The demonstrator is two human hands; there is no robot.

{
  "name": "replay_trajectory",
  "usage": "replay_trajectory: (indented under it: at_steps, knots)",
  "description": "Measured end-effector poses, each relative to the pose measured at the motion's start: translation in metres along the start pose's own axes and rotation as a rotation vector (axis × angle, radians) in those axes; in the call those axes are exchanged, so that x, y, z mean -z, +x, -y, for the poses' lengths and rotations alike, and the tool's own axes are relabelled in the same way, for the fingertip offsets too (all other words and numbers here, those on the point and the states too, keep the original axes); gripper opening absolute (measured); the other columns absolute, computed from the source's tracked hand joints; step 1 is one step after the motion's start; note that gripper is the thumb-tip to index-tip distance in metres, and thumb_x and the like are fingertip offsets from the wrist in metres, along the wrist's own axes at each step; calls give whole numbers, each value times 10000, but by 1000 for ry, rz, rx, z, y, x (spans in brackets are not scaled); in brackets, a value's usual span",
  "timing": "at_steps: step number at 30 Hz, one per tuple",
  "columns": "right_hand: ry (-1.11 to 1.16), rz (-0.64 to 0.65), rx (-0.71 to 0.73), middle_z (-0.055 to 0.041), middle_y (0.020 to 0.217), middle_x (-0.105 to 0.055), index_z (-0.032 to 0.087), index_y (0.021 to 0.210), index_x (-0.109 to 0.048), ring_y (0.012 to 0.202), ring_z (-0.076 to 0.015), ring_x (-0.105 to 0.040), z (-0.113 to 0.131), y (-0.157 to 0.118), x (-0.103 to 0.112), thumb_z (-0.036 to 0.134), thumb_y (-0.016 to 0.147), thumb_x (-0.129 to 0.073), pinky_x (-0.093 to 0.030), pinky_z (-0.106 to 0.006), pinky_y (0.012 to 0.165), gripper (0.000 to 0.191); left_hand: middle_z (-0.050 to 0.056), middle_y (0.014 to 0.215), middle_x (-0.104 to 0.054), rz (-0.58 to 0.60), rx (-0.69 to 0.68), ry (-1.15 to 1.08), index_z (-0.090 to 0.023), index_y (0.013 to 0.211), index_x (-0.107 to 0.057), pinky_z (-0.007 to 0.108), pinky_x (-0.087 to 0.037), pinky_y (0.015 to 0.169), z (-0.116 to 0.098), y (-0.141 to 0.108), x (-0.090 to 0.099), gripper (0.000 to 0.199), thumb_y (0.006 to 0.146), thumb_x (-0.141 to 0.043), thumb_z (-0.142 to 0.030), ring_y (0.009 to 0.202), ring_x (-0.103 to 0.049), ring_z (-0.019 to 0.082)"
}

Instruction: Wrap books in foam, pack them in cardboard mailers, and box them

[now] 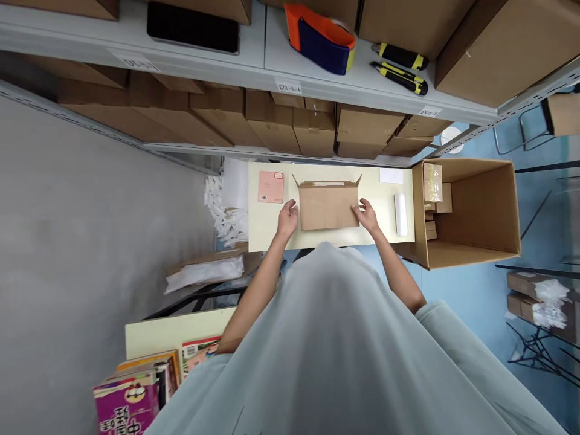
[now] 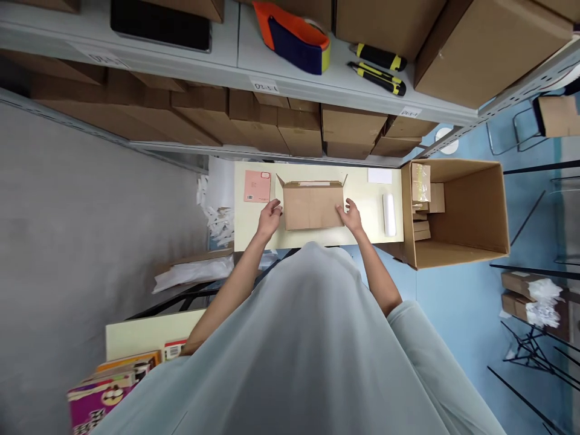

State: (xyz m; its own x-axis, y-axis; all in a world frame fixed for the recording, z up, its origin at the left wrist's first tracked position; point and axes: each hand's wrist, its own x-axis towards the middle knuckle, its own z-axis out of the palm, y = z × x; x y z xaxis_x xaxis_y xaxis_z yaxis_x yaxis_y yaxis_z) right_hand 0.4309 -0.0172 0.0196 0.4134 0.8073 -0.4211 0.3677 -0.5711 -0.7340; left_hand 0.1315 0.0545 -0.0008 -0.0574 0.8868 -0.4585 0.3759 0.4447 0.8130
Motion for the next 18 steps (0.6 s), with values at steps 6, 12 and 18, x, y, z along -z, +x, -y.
replay_trajectory:
  at_steps: [6, 12, 18]
  knots:
    - [105, 0, -40, -212, 1485, -748, 153, 1538, -621, 1264, -315, -783, 23, -3, 8, 623, 983, -738, -630, -477, 1126, 736, 214, 1454, -757, -8, -82, -85, -131, 1457, -691, 467, -545, 1248, -37, 2, 5, 493, 1036, -700, -387, 1368, -734, 298]
    - [256, -44, 191, -231, 1534, -699, 164, 1568, -582, 1371, -323, -728, 23, -45, 20, 827, 987, -627, -602, -472, 1181, 882, 188, 1493, -737, -6, -196, -151, -182, 1515, -628, 404, -575, 1208, -34, -37, 30, 624, 1042, -729, -576, 1374, -738, 280]
    - [255, -32, 45, -211, 1382, -785, 154, 1338, -707, 1344, -363, -726, 9, -53, 9, 903, 973, -521, -610, -539, 1160, 853, 184, 1344, -812, 50, -5, -73, -173, 1376, -703, 501, -584, 1198, -16, -55, 21, 575, 1027, -723, -629, 1355, -744, 343]
